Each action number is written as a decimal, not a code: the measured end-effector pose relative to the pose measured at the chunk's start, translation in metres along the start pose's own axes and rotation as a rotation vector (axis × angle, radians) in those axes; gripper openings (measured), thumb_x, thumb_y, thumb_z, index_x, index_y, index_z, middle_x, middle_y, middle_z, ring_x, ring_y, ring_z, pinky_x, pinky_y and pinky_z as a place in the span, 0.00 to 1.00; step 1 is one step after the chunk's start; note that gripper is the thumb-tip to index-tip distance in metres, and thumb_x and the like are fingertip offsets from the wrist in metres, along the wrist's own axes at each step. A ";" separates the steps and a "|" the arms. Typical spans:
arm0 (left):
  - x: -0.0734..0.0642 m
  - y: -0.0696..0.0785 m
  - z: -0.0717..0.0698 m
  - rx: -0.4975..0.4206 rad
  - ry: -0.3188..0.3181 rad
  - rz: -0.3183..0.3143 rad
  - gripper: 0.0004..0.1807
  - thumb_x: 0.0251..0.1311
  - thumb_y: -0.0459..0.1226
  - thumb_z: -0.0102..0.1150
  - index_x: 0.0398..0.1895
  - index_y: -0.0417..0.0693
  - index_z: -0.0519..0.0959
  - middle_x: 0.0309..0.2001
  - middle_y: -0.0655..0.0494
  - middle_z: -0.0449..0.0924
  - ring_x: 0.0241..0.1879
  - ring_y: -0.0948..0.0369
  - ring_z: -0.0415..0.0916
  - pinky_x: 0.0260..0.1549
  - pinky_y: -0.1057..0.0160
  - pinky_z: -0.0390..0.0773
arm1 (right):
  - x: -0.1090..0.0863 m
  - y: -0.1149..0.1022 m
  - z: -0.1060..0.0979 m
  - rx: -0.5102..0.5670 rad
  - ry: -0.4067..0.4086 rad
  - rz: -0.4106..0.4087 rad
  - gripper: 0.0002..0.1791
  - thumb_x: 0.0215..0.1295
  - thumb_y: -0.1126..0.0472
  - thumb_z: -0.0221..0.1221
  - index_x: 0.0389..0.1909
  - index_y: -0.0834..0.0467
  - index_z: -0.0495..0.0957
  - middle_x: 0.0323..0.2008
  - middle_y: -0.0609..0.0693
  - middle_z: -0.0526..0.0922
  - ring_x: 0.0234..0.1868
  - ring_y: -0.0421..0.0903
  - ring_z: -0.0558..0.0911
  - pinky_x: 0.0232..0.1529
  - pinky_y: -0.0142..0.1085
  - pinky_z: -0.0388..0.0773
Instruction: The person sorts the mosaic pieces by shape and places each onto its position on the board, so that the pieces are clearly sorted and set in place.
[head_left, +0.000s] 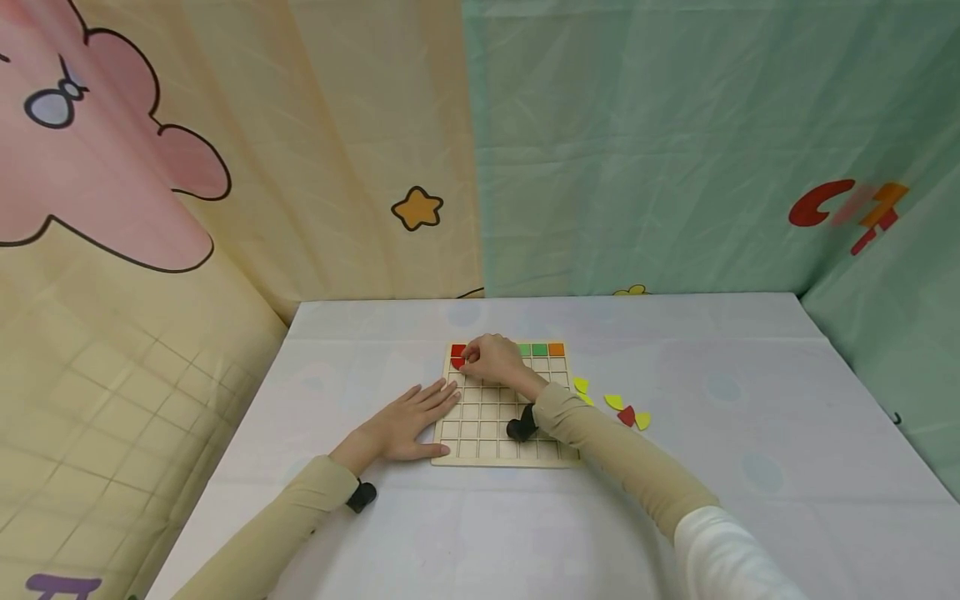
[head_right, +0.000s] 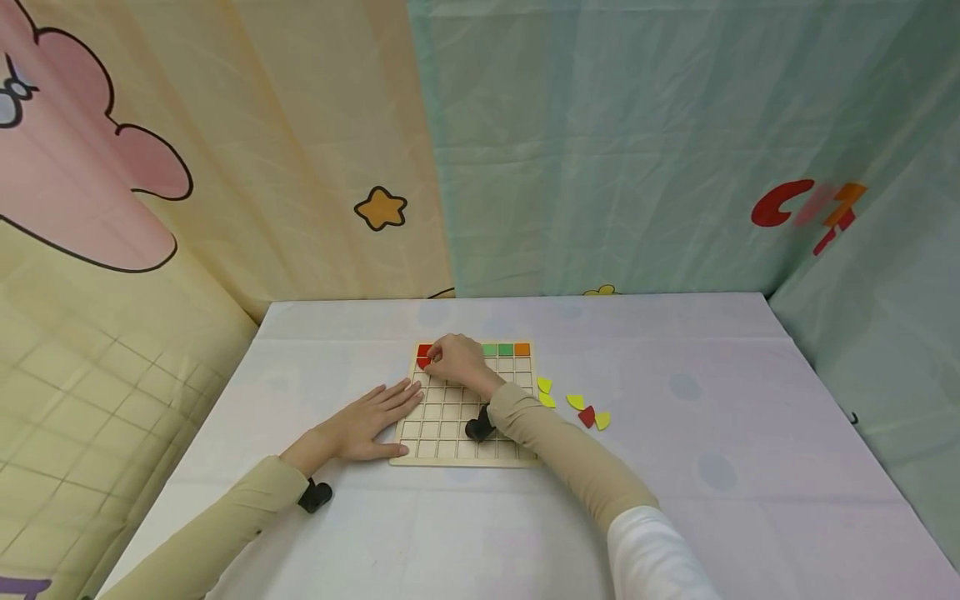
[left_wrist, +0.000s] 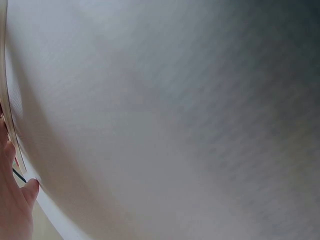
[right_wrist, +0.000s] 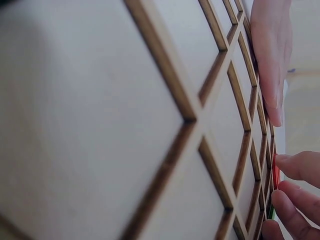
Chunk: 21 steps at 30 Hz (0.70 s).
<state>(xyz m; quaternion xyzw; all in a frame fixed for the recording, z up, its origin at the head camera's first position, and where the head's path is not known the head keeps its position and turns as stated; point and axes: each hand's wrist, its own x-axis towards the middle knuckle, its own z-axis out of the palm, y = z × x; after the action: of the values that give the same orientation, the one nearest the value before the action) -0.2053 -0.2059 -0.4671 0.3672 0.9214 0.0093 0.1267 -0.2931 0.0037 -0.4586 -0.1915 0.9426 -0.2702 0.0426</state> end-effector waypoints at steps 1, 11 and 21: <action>0.000 0.000 0.000 0.001 -0.002 -0.001 0.49 0.62 0.68 0.40 0.78 0.54 0.40 0.78 0.58 0.36 0.78 0.56 0.34 0.74 0.46 0.45 | 0.000 0.000 0.000 0.001 0.000 -0.001 0.13 0.57 0.51 0.67 0.42 0.52 0.86 0.32 0.43 0.87 0.32 0.39 0.83 0.29 0.30 0.76; -0.001 0.001 -0.001 0.000 0.001 0.000 0.49 0.62 0.68 0.41 0.78 0.54 0.41 0.78 0.58 0.36 0.78 0.56 0.35 0.74 0.45 0.45 | 0.001 -0.001 0.000 0.008 0.002 -0.007 0.10 0.58 0.52 0.66 0.39 0.51 0.86 0.32 0.43 0.87 0.32 0.40 0.83 0.30 0.31 0.76; -0.001 0.002 -0.002 -0.007 0.006 0.002 0.49 0.62 0.67 0.41 0.78 0.54 0.41 0.78 0.57 0.37 0.78 0.55 0.36 0.73 0.44 0.46 | 0.003 0.001 0.001 0.021 -0.001 -0.010 0.10 0.58 0.52 0.66 0.38 0.52 0.86 0.32 0.44 0.87 0.31 0.40 0.82 0.29 0.30 0.75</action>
<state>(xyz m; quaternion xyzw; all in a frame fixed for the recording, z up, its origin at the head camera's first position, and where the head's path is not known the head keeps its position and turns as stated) -0.2039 -0.2049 -0.4647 0.3679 0.9213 0.0138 0.1251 -0.2959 0.0032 -0.4597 -0.1958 0.9387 -0.2804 0.0437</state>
